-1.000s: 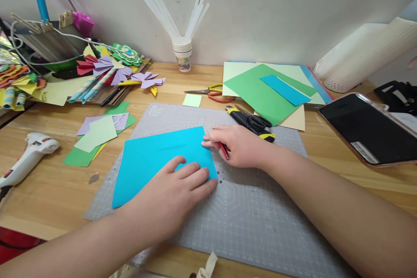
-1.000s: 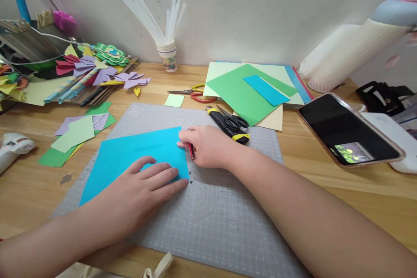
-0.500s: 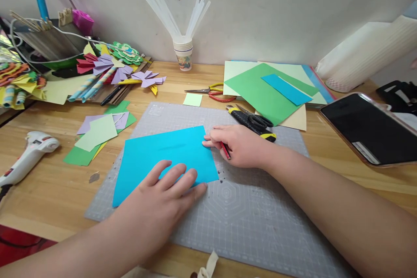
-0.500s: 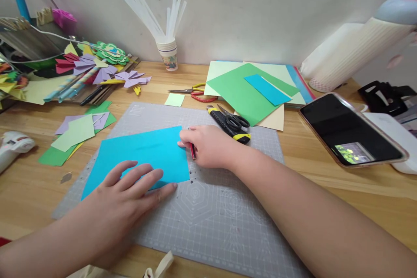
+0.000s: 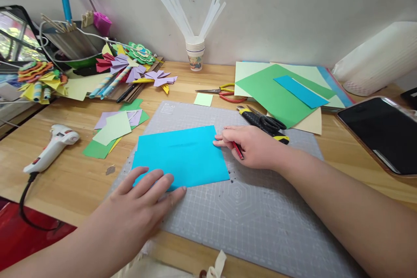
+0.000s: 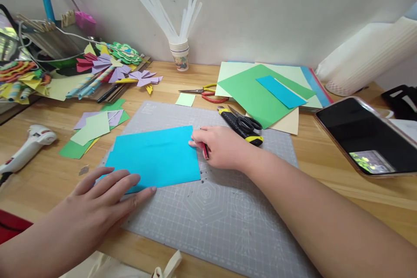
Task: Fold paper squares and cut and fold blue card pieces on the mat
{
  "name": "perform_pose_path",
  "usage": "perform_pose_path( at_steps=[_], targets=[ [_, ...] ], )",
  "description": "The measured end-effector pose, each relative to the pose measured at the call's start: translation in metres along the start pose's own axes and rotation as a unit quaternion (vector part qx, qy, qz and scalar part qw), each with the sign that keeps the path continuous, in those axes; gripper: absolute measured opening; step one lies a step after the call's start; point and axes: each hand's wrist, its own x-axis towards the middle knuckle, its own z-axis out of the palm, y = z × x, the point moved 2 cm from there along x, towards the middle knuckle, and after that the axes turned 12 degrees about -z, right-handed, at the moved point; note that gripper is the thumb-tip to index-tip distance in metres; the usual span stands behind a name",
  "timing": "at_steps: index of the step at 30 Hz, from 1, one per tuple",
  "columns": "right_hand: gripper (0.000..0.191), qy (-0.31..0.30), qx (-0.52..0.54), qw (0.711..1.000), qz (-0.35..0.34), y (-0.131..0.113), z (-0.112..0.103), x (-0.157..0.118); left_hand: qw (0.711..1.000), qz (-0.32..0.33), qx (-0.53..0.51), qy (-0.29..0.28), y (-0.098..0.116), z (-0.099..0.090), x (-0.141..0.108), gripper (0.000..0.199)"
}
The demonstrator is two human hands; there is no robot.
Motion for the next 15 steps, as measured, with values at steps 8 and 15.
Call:
perform_pose_path(
  at_steps=[8, 15],
  targets=[
    [0.023, 0.007, 0.014, 1.0, -0.004, -0.001, 0.001, -0.001, 0.999, -0.051, 0.002, -0.019, -0.021, 0.002, -0.03, 0.054],
    [0.022, 0.014, 0.035, 0.999, -0.002, -0.001, 0.0, -0.001, 0.997, -0.066, 0.031, -0.03, -0.04, 0.0, -0.055, 0.065]
  ],
)
